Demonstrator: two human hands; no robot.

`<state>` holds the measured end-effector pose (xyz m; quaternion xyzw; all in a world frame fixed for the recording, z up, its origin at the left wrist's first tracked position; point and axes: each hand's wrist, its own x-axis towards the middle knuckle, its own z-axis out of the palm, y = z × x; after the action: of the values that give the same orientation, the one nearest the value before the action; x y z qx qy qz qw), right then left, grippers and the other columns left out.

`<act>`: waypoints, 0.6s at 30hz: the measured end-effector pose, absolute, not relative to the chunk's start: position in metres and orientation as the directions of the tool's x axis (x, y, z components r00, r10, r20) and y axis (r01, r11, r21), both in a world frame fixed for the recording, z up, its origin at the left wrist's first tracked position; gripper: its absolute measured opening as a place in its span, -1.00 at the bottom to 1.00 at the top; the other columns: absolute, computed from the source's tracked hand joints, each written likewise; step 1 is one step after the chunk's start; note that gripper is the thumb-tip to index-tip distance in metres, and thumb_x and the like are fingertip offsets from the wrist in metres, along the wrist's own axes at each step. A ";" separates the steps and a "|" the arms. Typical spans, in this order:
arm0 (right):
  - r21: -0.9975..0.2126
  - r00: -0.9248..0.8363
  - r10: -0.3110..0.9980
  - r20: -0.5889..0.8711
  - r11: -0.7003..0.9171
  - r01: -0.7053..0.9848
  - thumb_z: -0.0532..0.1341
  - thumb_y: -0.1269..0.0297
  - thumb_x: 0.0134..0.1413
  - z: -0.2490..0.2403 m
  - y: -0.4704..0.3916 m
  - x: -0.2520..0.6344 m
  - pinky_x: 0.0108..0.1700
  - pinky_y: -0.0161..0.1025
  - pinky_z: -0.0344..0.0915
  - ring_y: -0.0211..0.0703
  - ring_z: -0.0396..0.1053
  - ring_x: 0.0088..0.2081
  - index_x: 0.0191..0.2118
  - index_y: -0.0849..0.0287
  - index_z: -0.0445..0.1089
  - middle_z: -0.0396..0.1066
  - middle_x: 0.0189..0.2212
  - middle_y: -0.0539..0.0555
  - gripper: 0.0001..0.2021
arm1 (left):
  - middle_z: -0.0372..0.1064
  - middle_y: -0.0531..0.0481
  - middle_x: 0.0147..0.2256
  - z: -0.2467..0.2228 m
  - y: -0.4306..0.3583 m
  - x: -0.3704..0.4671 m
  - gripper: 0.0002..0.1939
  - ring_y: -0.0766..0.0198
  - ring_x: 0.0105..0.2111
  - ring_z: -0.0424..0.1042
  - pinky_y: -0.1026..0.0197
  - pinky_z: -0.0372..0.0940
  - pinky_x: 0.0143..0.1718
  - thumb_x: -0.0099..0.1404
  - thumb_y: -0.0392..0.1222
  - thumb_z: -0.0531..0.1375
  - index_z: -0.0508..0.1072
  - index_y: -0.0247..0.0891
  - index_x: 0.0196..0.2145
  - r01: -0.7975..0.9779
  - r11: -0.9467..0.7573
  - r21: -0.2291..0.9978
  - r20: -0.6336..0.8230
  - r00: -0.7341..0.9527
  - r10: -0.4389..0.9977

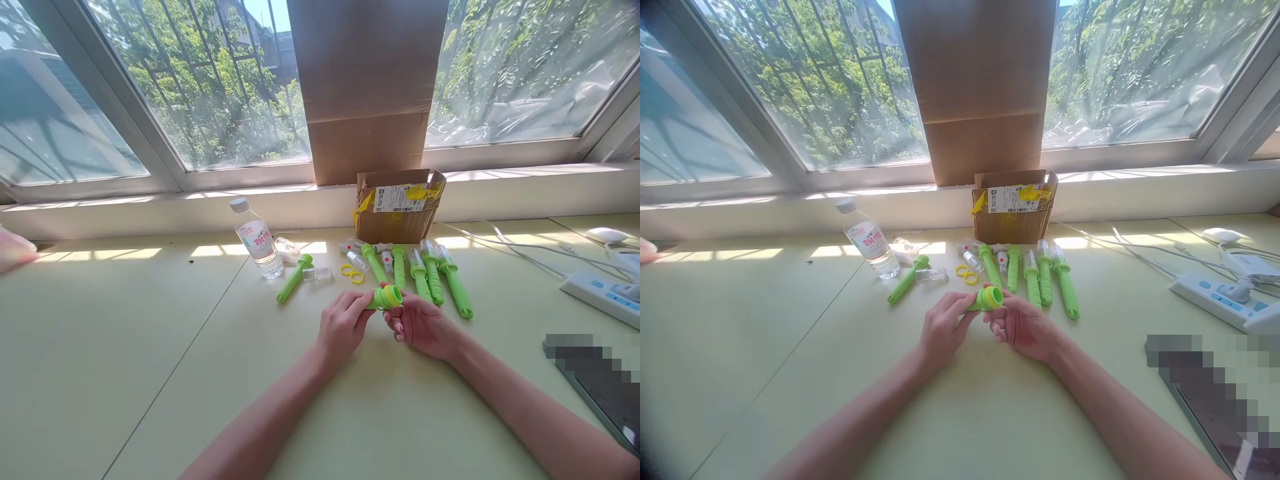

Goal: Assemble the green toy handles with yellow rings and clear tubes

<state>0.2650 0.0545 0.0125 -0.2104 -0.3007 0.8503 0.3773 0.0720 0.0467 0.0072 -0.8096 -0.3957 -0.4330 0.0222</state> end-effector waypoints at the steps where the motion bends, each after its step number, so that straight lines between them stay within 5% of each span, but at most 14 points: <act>1: -0.668 -0.631 0.765 -0.130 -0.538 -0.514 0.07 0.33 0.17 0.013 0.054 0.265 -0.46 -0.33 0.37 -0.31 0.38 -0.51 0.11 0.08 0.22 0.48 -0.41 0.10 -0.63 | 0.45 -0.01 -0.27 0.007 0.047 0.072 -0.79 0.31 -0.28 0.41 0.30 0.32 -0.32 0.30 -0.25 0.12 0.39 -0.19 -0.10 0.663 -0.685 0.302 0.720 0.313 0.620; 18: -0.638 -0.628 0.762 -0.162 -0.566 -0.522 0.08 0.28 0.18 0.009 0.055 0.264 -0.43 -0.35 0.38 -0.29 0.41 -0.45 -0.09 0.20 0.32 0.51 -0.30 0.18 -0.78 | 0.41 0.01 -0.30 0.007 0.046 0.073 -0.78 0.29 -0.29 0.37 0.27 0.30 -0.29 0.28 -0.25 0.13 0.35 -0.18 -0.09 0.674 -0.661 0.332 0.711 0.282 0.644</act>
<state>0.2640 0.0551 0.0085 -0.2153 -0.2780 0.8582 0.3740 0.0730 0.0462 0.0070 -0.8004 -0.4117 -0.4355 0.0168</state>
